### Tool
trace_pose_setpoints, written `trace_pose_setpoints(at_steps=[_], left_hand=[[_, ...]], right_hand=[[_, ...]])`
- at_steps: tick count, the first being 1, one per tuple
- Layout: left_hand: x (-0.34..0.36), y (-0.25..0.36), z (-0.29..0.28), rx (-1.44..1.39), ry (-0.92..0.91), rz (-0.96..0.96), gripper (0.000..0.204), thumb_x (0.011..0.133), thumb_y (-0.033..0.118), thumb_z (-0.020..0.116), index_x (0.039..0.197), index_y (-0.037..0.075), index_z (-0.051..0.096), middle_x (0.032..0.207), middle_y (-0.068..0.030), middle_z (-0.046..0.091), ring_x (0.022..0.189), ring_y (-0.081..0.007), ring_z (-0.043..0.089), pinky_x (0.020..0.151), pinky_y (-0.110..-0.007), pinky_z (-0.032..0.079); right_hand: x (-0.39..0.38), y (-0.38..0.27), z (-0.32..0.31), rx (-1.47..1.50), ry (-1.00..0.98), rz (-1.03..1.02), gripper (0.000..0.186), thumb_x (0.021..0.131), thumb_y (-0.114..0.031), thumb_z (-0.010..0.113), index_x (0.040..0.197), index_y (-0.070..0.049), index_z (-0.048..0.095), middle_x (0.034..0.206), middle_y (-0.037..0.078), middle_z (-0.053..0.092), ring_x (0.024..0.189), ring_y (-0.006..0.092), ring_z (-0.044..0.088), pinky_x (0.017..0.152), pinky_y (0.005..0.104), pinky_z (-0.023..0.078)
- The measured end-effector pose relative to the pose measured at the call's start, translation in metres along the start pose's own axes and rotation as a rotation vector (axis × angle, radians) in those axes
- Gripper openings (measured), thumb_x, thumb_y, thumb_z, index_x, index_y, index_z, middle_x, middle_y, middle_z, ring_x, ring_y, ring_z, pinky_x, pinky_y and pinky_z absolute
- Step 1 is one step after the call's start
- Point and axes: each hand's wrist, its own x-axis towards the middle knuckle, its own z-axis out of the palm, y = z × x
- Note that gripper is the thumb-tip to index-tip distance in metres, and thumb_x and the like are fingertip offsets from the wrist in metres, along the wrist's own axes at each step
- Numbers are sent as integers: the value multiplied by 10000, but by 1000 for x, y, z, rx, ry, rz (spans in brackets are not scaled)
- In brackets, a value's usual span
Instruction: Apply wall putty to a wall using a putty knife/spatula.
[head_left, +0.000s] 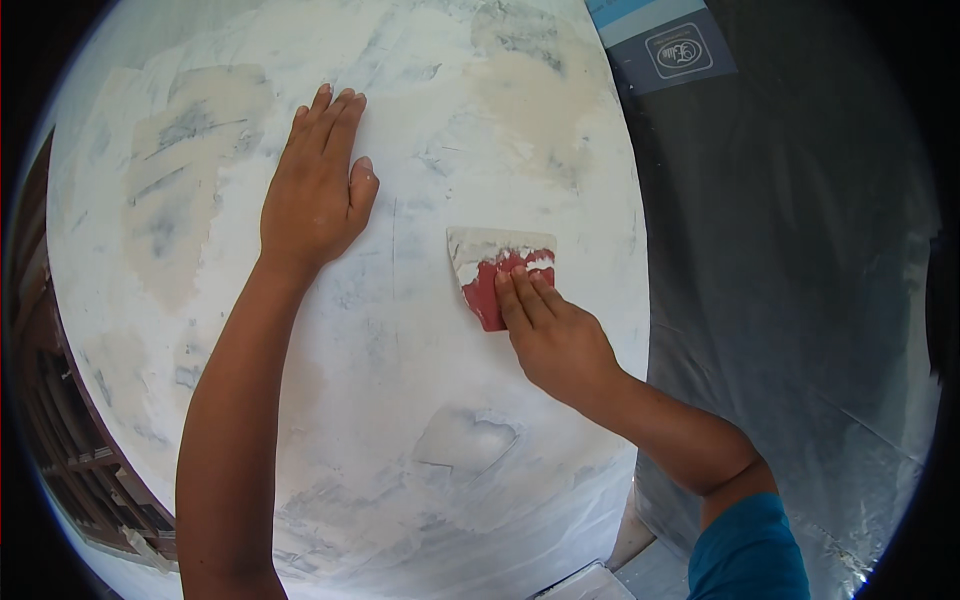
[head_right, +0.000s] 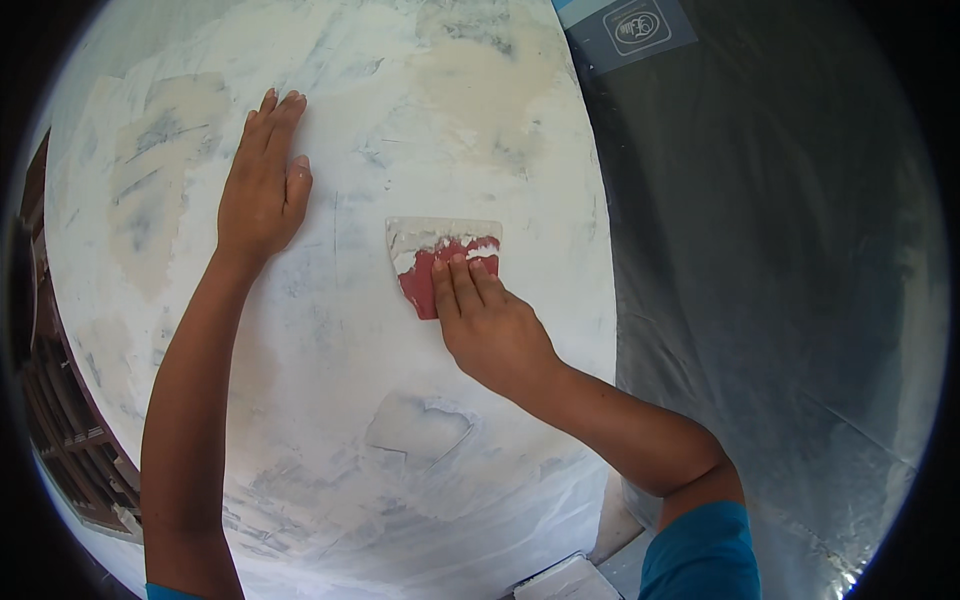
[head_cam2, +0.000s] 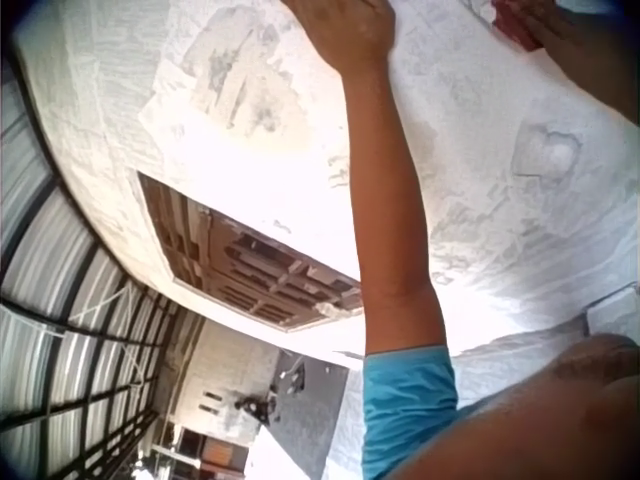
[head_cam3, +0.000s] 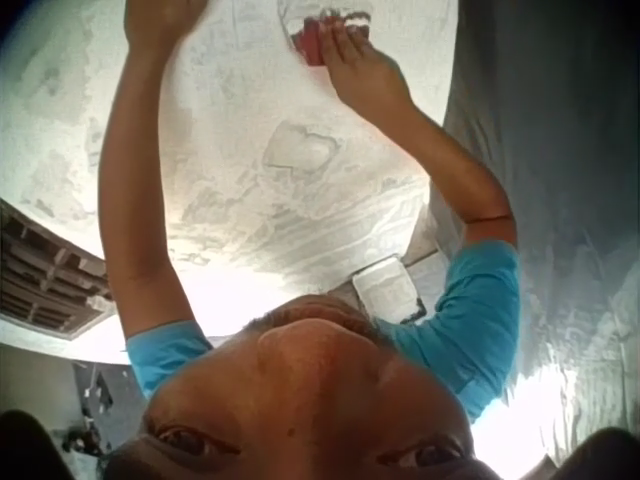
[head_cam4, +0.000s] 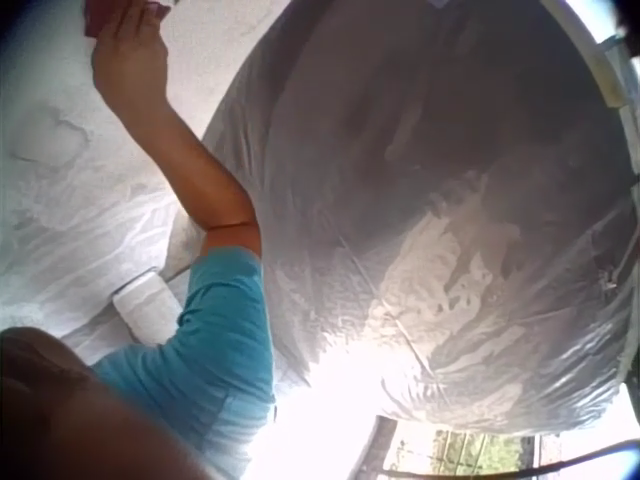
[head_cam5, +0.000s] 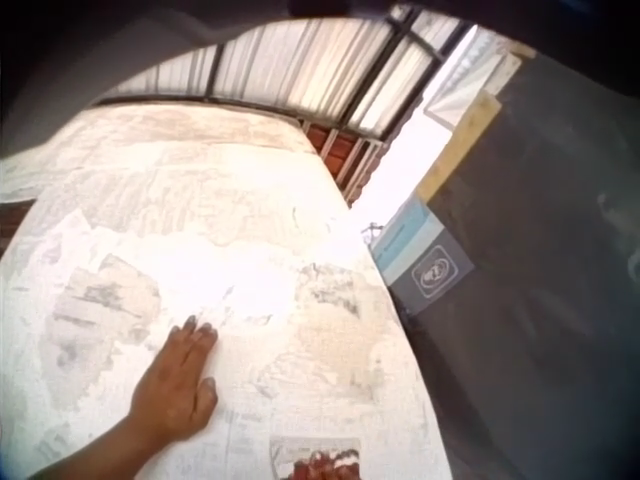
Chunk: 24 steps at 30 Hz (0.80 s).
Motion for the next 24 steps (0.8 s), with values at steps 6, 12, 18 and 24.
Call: trace_pose_setpoints(at_steps=[6,12,18,24], left_hand=[[-4,-4,-5,18,-17,-15,565,864,114,448,1424,49,447,1473,-123,466,1449,-296,332,1216,-430,234],[4,3,-2,-18,12,15,566,862,116,446,1424,49,448,1468,-124,471,1447,-297,334,1215,-433,237],[2,1,1,3,54,32,513,862,130,475,1350,-26,500,1390,-189,535,1388,-350,416,1182,-454,296],[-1,-2,-2,12,36,10,525,864,110,459,1378,8,478,1421,-155,510,1403,-325,397,1193,-436,279]], right_hand=[[67,61,-60,262,204,271,171,817,-93,605,947,-81,716,780,65,699,703,247,672,588,379,524],[45,98,34,-53,189,217,441,860,-86,586,1296,-30,612,1057,146,712,819,269,701,704,356,576],[-9,-5,-53,244,-133,173,331,791,-53,636,1116,-30,697,939,155,721,750,234,708,646,337,576],[98,58,-42,130,262,405,329,892,-76,581,1211,-65,659,1008,98,726,718,252,672,613,364,541]])
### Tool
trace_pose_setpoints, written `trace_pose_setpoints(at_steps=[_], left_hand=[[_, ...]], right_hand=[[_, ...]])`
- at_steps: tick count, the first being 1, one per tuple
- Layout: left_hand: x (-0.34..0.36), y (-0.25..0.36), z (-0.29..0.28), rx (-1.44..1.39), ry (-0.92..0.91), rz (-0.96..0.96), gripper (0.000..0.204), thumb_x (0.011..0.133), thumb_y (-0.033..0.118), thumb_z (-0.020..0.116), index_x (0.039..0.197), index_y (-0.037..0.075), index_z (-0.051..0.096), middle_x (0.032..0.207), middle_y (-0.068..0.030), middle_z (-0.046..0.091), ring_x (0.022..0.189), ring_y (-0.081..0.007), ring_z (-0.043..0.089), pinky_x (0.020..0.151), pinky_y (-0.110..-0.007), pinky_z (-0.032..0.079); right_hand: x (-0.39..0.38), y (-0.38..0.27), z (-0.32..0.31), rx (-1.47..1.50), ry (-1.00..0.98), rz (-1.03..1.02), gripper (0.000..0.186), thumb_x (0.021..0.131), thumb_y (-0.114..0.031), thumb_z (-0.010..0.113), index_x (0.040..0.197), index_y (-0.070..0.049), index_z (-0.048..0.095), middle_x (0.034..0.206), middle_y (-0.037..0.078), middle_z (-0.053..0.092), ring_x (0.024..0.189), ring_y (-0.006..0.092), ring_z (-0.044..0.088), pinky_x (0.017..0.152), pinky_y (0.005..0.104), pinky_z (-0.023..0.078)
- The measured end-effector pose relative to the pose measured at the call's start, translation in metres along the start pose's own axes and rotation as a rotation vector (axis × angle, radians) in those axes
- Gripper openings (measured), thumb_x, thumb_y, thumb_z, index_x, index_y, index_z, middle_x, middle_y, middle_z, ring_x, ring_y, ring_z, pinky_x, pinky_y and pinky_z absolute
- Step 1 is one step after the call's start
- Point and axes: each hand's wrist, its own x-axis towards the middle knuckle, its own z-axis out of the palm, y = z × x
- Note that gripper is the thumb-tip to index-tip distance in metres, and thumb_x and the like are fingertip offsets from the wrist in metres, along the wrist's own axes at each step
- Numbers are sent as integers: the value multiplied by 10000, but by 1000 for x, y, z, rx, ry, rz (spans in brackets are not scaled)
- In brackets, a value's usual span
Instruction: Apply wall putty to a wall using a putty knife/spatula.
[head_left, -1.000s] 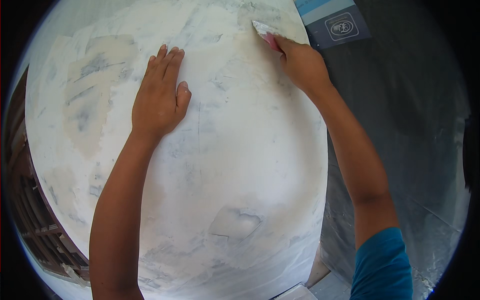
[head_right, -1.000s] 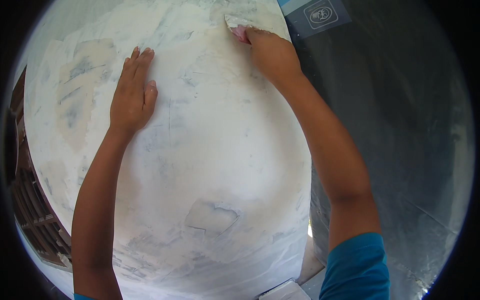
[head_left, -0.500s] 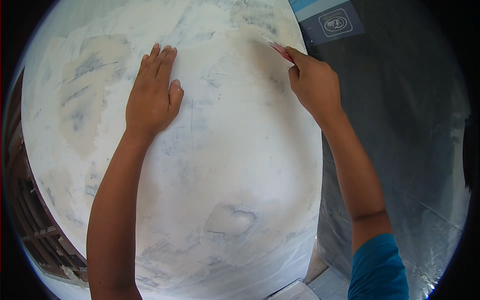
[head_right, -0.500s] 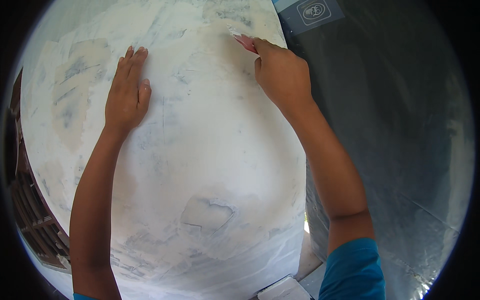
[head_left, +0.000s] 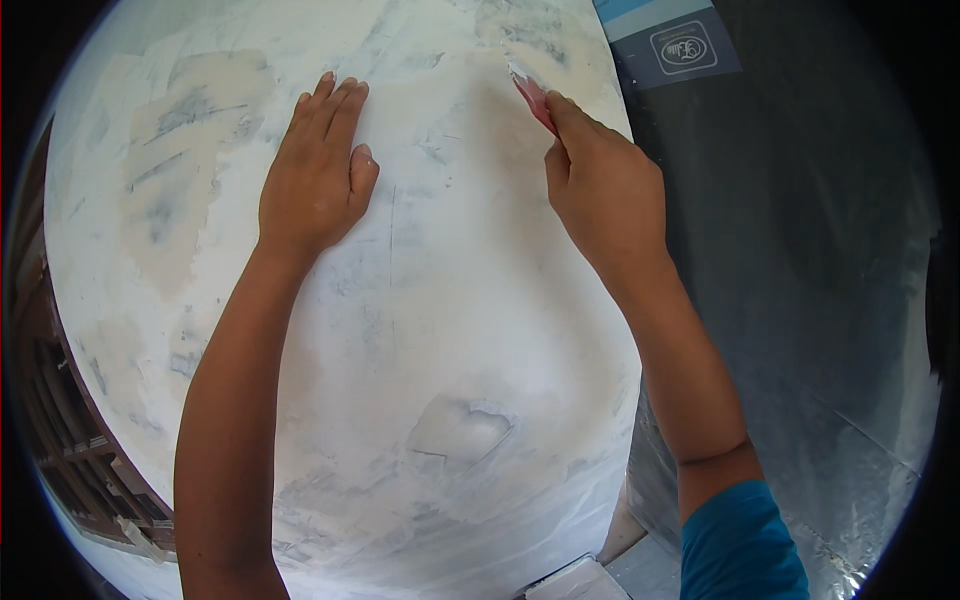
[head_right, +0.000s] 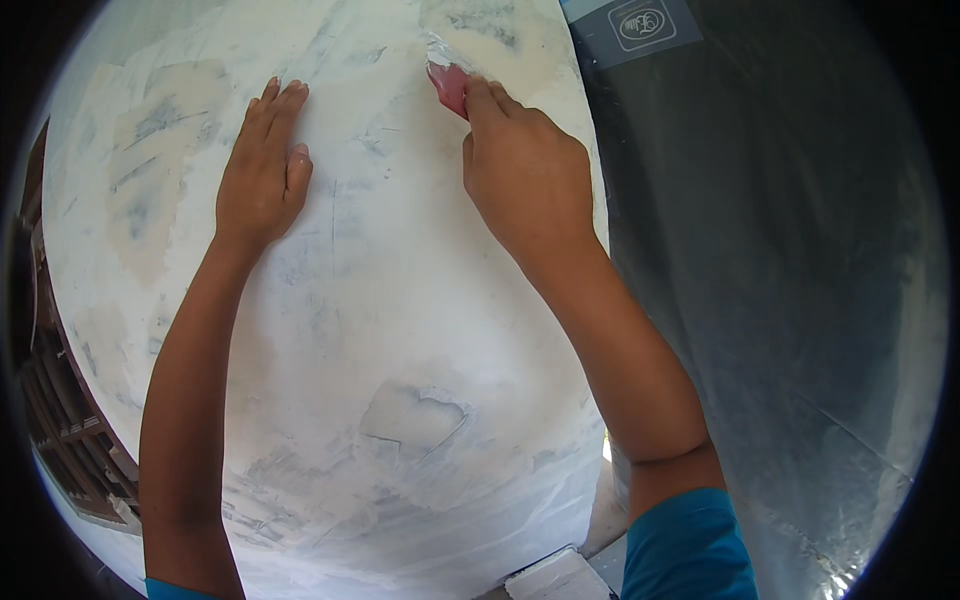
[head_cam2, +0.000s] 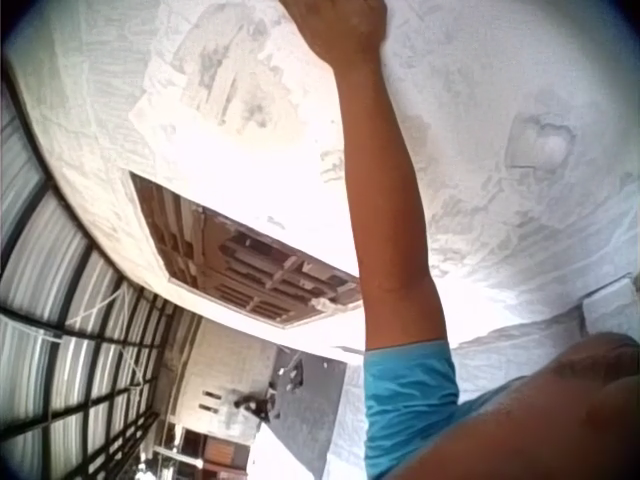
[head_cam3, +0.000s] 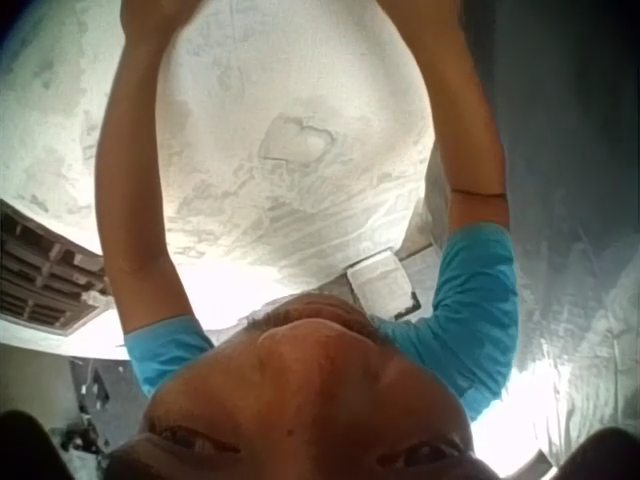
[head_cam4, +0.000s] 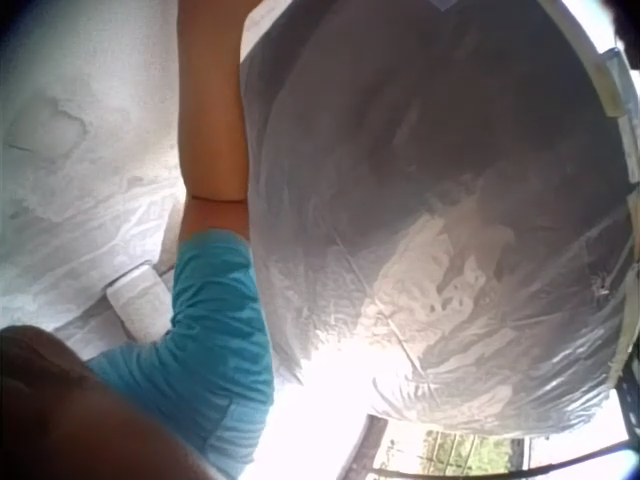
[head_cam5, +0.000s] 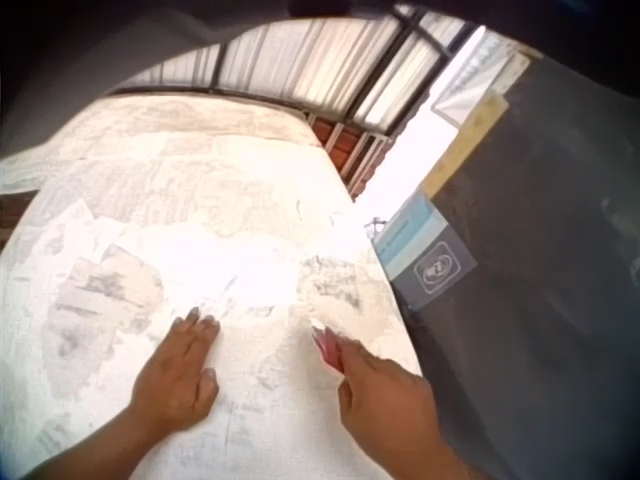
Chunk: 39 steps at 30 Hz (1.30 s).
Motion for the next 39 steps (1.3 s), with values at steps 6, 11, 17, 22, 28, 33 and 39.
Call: trace_pose_setpoints(at_steps=[6,11,17,22,28,33,39], left_hand=[[0,1,3,-5,-20,-1,540,861,90,449,1398,36,466,1451,-130,487,1420,-303,374,1205,-422,261],[-3,-1,2,-17,-32,-14,533,855,85,452,1385,29,478,1438,-145,497,1414,-308,382,1201,-422,270],[7,6,1,-46,14,10,529,853,83,451,1378,26,483,1426,-141,511,1411,-312,388,1198,-425,276],[1,-1,6,-19,61,60,475,850,105,472,1299,-38,526,1339,-204,567,1336,-374,467,1154,-465,337],[-3,-3,1,1,-4,-4,525,857,80,448,1379,38,486,1429,-124,509,1414,-307,383,1196,-428,282],[6,5,7,-24,6,27,526,858,81,445,1381,40,486,1433,-117,506,1417,-301,382,1200,-423,275],[-3,-5,6,9,-5,11,529,855,80,438,1380,45,490,1435,-111,507,1420,-298,376,1205,-421,268]], right_hand=[[-107,-39,39,-122,-148,-504,405,828,-37,608,1215,79,609,1200,235,662,1006,308,692,783,323,590],[-85,-49,-44,312,-620,-220,356,798,-34,630,1146,-76,690,959,71,739,796,205,700,665,316,565],[-16,7,38,-173,1,-224,374,814,-57,606,1181,14,634,1168,163,692,857,251,700,666,325,585],[-127,-51,24,-132,-260,-512,429,852,-37,577,1269,63,592,1213,240,653,1036,315,690,750,321,602],[-48,-20,-10,18,-88,-249,397,786,-23,647,1173,-106,676,970,27,738,779,180,692,596,323,540],[-58,16,51,-251,-100,-264,384,845,-35,587,1225,-11,632,1166,117,700,843,232,704,654,340,581],[-95,-36,-34,359,-564,-229,333,825,-31,604,1146,-46,690,913,118,723,778,242,698,664,353,572]])
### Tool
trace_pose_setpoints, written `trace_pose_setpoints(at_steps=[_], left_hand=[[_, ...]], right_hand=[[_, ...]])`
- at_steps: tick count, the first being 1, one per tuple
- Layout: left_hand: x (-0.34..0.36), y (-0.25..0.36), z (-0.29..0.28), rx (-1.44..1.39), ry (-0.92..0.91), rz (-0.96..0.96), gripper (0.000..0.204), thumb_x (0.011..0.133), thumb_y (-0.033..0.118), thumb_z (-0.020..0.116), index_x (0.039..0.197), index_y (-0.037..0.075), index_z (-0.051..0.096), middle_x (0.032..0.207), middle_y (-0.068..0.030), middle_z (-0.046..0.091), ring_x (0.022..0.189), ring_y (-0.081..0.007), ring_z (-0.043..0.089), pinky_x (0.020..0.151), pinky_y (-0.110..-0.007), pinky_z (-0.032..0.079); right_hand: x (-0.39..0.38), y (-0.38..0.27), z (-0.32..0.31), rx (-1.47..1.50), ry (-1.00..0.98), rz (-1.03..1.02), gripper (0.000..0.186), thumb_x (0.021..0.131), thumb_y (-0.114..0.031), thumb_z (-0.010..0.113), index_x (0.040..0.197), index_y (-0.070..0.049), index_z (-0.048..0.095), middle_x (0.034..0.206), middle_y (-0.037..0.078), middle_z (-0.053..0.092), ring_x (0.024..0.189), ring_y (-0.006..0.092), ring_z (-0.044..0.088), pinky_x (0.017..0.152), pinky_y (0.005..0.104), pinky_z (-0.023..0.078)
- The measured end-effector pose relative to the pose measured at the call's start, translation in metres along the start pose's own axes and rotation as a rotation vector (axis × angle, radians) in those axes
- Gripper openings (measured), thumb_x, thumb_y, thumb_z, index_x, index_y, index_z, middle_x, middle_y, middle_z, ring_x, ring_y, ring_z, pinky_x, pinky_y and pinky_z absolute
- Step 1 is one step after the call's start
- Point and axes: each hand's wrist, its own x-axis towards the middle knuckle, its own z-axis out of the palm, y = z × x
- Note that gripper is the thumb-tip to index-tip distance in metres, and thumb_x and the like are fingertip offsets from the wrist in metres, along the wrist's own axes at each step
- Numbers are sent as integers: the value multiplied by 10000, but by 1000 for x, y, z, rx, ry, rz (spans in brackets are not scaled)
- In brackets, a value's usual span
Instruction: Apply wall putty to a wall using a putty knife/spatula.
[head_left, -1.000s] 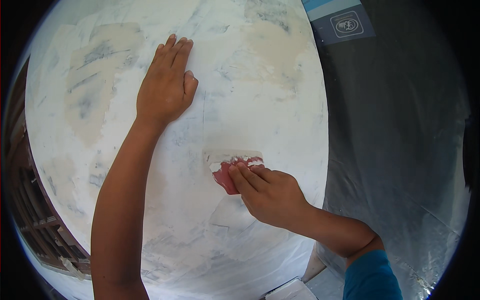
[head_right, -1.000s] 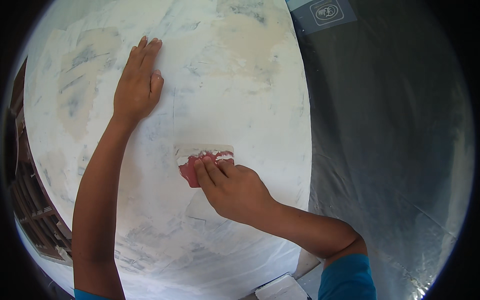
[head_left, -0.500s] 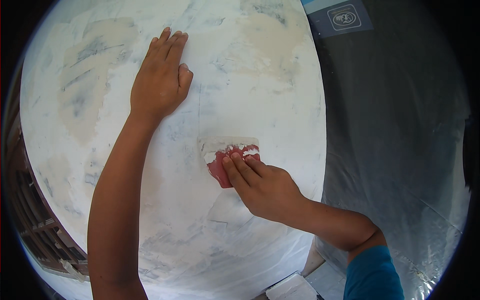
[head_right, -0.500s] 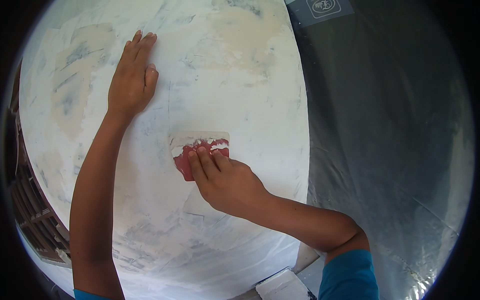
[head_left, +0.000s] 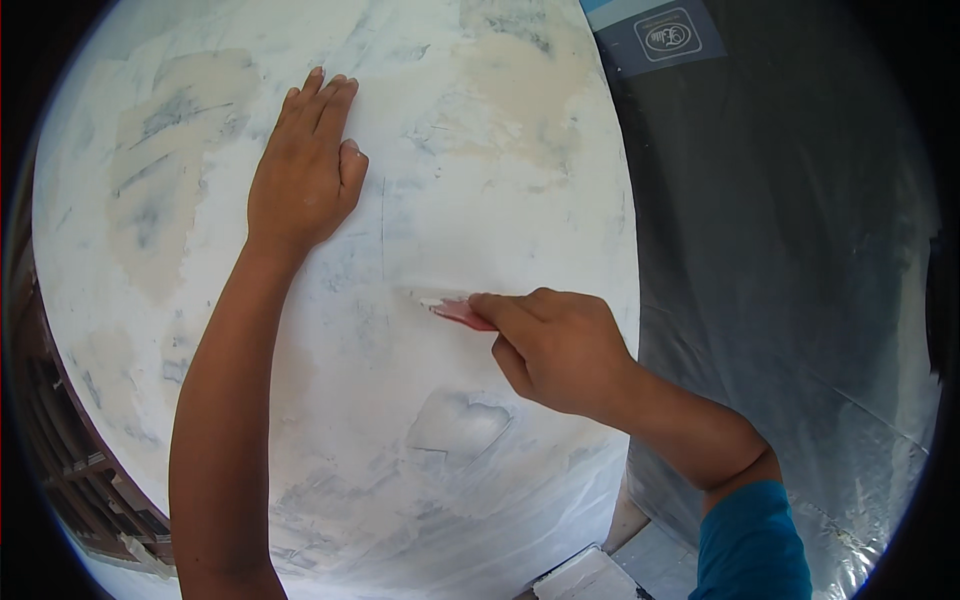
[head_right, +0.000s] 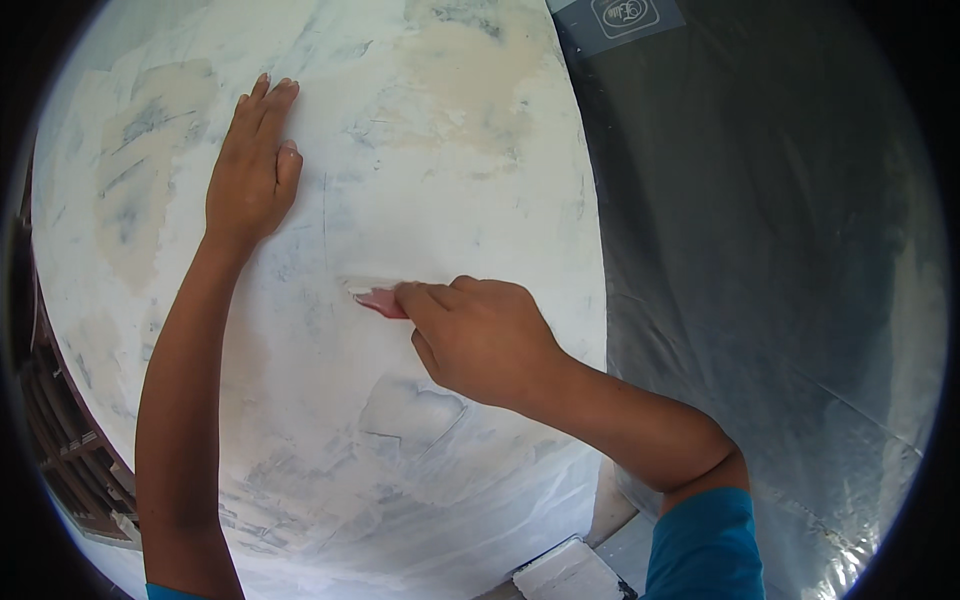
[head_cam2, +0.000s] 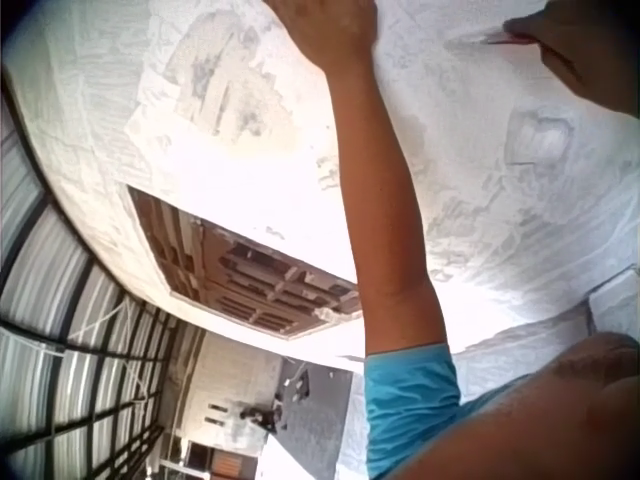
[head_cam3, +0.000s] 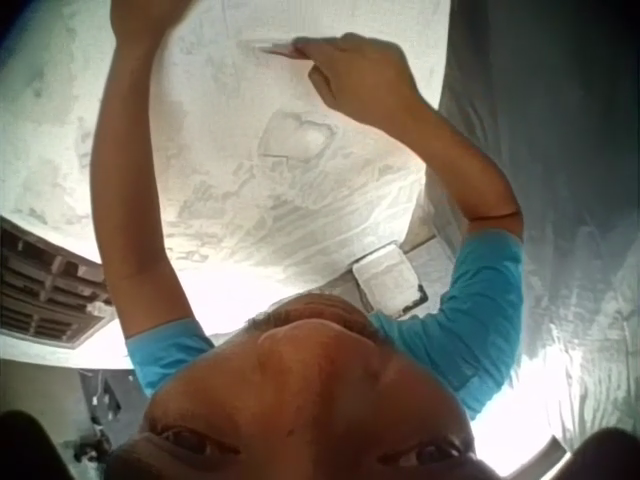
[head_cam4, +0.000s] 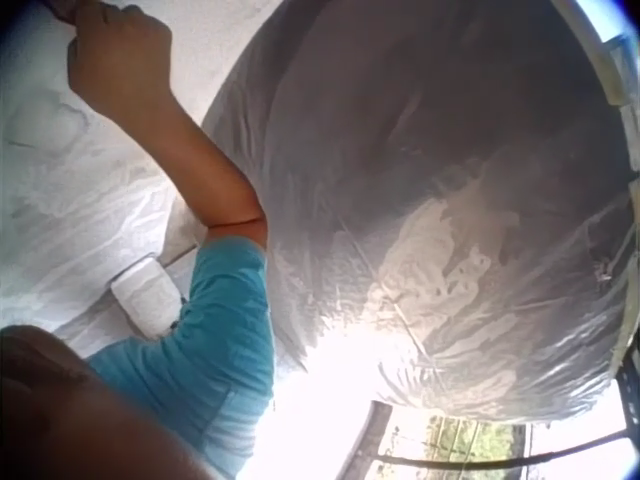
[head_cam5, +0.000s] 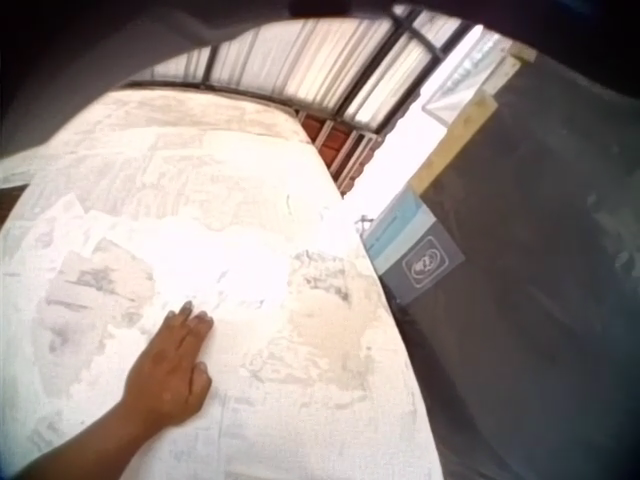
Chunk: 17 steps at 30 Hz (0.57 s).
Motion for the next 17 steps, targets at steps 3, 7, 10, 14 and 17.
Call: trace_pose_setpoints(at_steps=[3,7,10,14,17], left_hand=[[0,2,-7,0,12,8,508,850,91,447,1347,8,509,1396,-153,532,1394,-325,408,1190,-438,290],[11,13,-6,-23,41,39,494,844,102,459,1316,-30,526,1359,-197,556,1370,-352,437,1174,-458,311],[7,10,-6,-21,29,27,496,843,101,461,1317,-31,525,1360,-195,555,1373,-353,434,1175,-459,310],[4,6,-3,3,22,24,499,843,101,462,1321,-31,521,1361,-194,555,1374,-353,433,1176,-458,308],[2,6,-3,-4,26,31,503,845,101,461,1328,-27,517,1366,-193,552,1376,-351,431,1178,-458,305]], right_hand=[[56,44,-41,-220,287,292,288,907,-73,548,1161,-64,683,849,132,706,738,296,669,647,396,537],[74,130,-21,-514,377,365,379,910,-74,546,1283,-27,593,986,163,708,833,297,689,704,382,563],[29,95,45,-621,402,25,384,857,-49,577,1232,26,608,1113,172,695,900,262,708,748,352,589],[-33,18,47,-480,278,-176,401,790,-16,621,1189,9,650,1124,153,700,877,236,714,737,323,595],[-25,11,11,-129,116,-29,472,730,-29,683,1202,-28,669,1139,136,707,876,245,716,761,259,587]])
